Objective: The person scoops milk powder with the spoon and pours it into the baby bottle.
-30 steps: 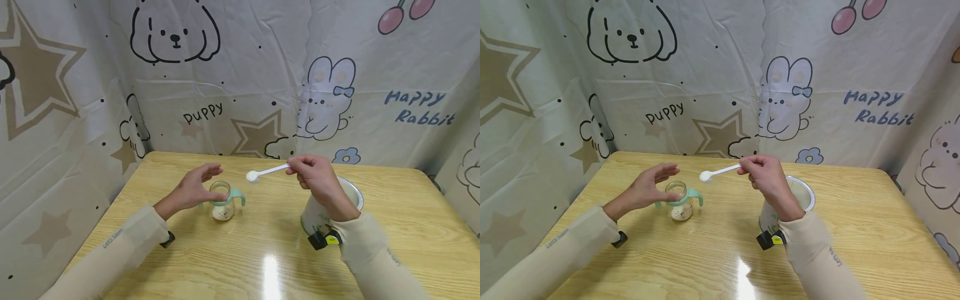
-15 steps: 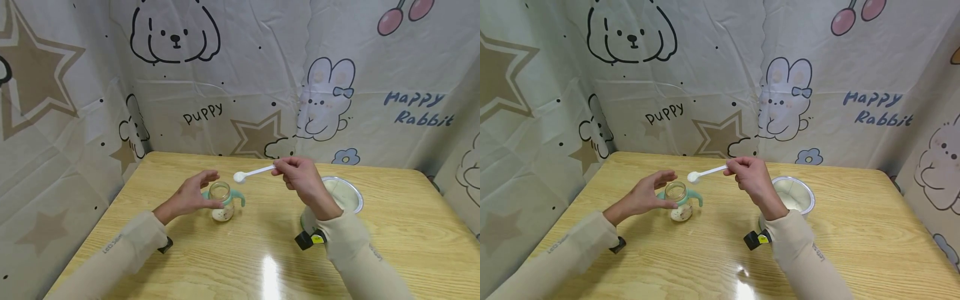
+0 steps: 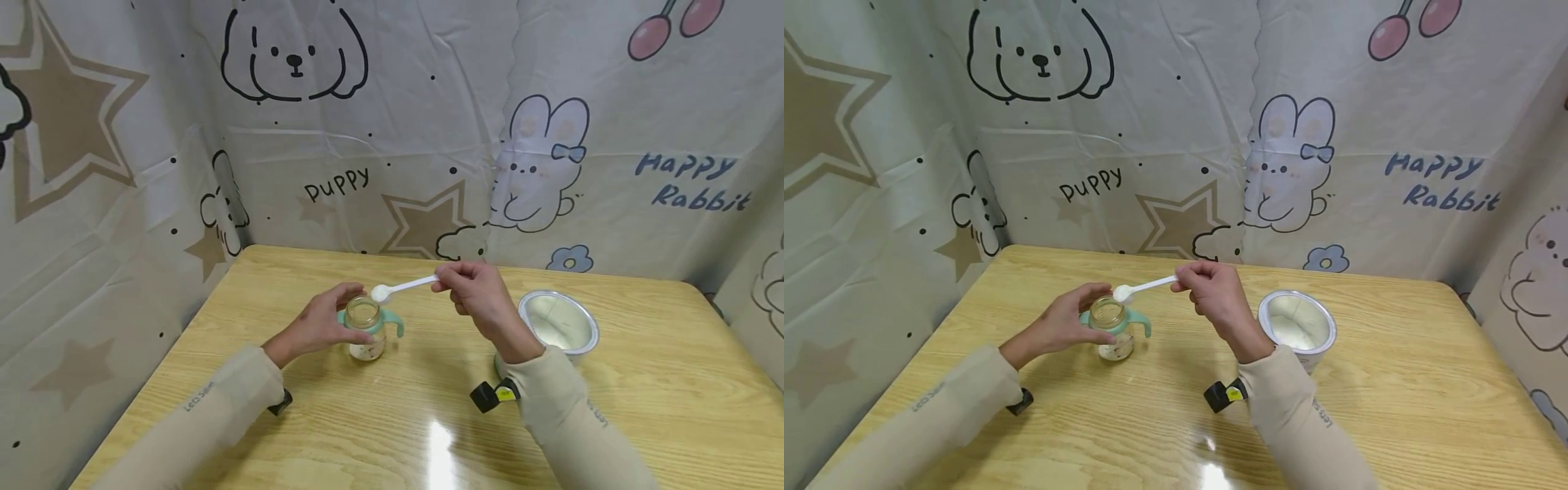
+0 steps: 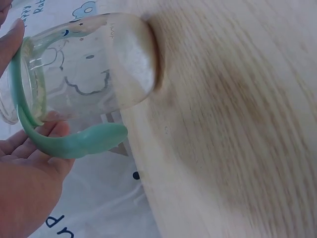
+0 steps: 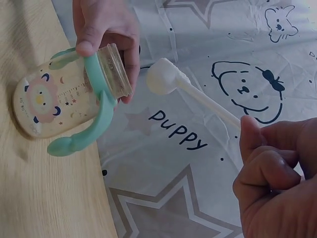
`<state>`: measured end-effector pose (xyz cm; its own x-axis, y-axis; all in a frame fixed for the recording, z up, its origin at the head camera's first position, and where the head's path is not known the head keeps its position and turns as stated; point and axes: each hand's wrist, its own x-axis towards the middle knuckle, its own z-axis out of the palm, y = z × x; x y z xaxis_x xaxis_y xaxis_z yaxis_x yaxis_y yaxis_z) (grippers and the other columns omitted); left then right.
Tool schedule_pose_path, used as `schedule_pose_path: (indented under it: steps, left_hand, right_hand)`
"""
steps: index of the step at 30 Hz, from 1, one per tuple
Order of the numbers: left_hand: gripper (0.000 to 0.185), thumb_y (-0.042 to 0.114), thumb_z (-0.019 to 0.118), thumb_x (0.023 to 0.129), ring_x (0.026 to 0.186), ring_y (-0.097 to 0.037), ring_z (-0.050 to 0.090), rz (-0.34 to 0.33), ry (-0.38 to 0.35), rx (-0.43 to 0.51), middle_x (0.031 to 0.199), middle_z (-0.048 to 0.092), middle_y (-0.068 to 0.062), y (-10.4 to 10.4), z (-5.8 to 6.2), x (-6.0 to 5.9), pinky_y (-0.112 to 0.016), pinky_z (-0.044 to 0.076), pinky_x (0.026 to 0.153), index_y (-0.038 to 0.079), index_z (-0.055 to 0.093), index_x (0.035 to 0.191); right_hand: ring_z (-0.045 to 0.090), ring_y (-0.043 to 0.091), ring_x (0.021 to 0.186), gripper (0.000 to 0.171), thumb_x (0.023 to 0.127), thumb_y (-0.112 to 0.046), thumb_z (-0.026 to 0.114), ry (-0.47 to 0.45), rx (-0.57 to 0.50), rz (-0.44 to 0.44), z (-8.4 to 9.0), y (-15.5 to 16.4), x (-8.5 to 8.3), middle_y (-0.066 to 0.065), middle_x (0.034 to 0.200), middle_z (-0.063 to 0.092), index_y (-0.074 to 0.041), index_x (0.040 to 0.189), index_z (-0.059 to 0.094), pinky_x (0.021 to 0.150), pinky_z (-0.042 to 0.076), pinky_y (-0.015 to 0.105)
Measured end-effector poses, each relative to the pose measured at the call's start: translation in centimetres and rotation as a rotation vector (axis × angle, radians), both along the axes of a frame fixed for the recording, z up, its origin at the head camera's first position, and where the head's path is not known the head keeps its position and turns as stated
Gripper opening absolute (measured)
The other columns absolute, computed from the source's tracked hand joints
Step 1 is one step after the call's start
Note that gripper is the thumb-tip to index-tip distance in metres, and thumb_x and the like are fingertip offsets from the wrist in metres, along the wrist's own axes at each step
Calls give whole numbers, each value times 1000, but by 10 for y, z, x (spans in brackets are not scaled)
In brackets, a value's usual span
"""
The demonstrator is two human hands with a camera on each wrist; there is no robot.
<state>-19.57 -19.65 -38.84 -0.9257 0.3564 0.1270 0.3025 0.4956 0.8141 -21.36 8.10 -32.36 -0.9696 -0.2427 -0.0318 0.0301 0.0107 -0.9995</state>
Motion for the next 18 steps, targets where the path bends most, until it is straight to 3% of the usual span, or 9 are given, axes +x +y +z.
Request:
schedule_pose_path:
  steps: [4,10,18]
  left_hand:
    - [87,19,91,74,130,-37,50,19,-12,-6,143,52,-17,1,-1,0,-52,42,109,0,45,145]
    - [81,18,92,72,128,-35,53,34,-17,12,136,58,-13,3,-4,0,-51,47,104,4,51,140]
    - [74,20,93,72,125,-30,57,55,-1,1,130,63,-8,3,-5,-1,-50,47,103,8,56,135]
  right_hand:
    - [32,4,50,12,101,-8,58,2,-10,8,-2,-2,0,-4,70,67,0,96,64,45,25,16]
    - [32,3,50,17,102,-8,57,10,3,20,-6,-5,-2,-3,71,66,8,101,64,44,24,16]
    - [31,3,49,16,101,-8,58,6,-3,29,-12,-16,-3,-3,72,67,7,102,64,44,24,16]
